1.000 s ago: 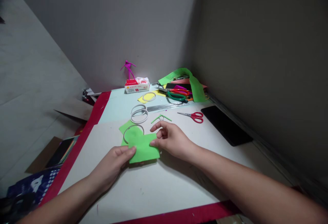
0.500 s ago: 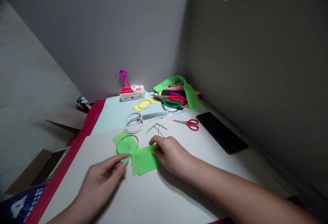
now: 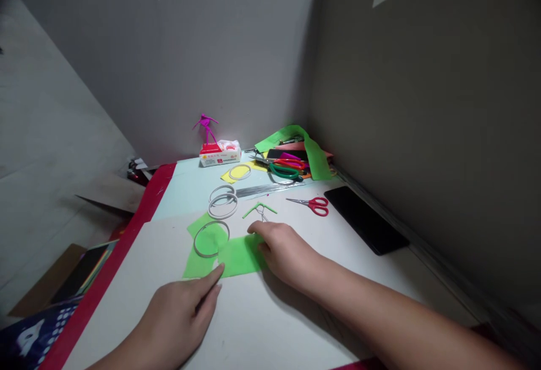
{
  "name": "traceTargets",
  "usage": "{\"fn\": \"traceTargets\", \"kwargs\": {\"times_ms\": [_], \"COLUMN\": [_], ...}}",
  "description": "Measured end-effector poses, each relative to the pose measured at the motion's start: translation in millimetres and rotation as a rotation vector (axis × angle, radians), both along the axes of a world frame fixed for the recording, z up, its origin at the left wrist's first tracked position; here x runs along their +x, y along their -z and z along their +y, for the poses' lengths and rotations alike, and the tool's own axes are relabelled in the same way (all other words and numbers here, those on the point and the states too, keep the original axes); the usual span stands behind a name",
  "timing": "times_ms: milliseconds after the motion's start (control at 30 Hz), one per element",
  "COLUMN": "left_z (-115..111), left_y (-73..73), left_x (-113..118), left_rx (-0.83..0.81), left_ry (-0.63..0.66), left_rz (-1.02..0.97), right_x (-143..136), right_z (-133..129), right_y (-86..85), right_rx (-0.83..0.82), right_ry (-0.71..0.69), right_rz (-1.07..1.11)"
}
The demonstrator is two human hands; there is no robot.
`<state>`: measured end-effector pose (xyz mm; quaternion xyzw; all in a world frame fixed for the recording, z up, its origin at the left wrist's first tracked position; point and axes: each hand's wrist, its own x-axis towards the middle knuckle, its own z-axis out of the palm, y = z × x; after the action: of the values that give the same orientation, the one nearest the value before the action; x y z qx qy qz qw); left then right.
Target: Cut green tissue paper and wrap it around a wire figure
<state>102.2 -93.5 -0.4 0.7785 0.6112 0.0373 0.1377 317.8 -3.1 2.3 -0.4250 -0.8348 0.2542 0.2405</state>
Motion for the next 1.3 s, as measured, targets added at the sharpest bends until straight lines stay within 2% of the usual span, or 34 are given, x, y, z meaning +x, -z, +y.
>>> {"fn": "traceTargets", "kwargs": {"times_ms": [100,133,233,300,333,367,533,767,867,933,1000,1100,1300], "left_z": [-2.0,-2.4,-2.6,-2.1,-1.7,-1.4,-1.0,-2.2,-2.2,-2.3,-2.5,-3.6,-4.3], "left_y": [-2.7,-3.7,-6.6,-8.3,-9.1,-9.9,-13.0,-14.3,-13.8,-12.7,-11.7,-11.2,-12.2], "left_x": [0.9,1.1,1.3,1.1,0.9,0.7,1.1,4.7,3.9,3.0,2.7,3.9,8.5], "left_rx": [0.003,0.004,-0.004,-0.017,-0.021,-0.023,-0.034,-0.038,-0.035,-0.027,-0.022,-0.018,-0.025], "left_ry": [0.014,0.016,0.016,0.023,0.023,0.017,-0.029,-0.04,-0.03,-0.027,-0.031,-0.032,0.002], "left_rz": [0.03,0.029,0.012,0.002,-0.007,-0.021,-0.125,-0.048,-0.021,-0.017,-0.02,0.008,0.115], "right_x": [10.9,14.9,21.7,19.5,16.8,13.6,1.8,0.3,-2.4,-4.5,-6.7,-9.1,-8.8], "right_z": [4.4,5.0,2.4,-2.5,-5.5,-8.7,-22.9,-34.0,-38.0,-40.2,-41.8,-44.5,-45.2], "right_y": [-12.3,-17.9,-29.6,-27.3,-23.2,-17.8,3.3,1.3,0.2,0.2,1.0,3.0,0.4], "right_rx": [-0.009,-0.076,-0.452,-0.616,-0.629,-0.599,-0.244,0.141,0.315,0.351,0.319,0.247,0.237], "right_ry": [0.071,0.088,0.043,-0.019,-0.034,-0.043,-0.075,-0.071,-0.167,-0.259,-0.313,-0.32,-0.309], "right_rz": [0.121,0.198,0.459,0.49,0.444,0.373,-0.004,-0.177,-0.18,-0.189,-0.206,-0.21,-0.135]}}
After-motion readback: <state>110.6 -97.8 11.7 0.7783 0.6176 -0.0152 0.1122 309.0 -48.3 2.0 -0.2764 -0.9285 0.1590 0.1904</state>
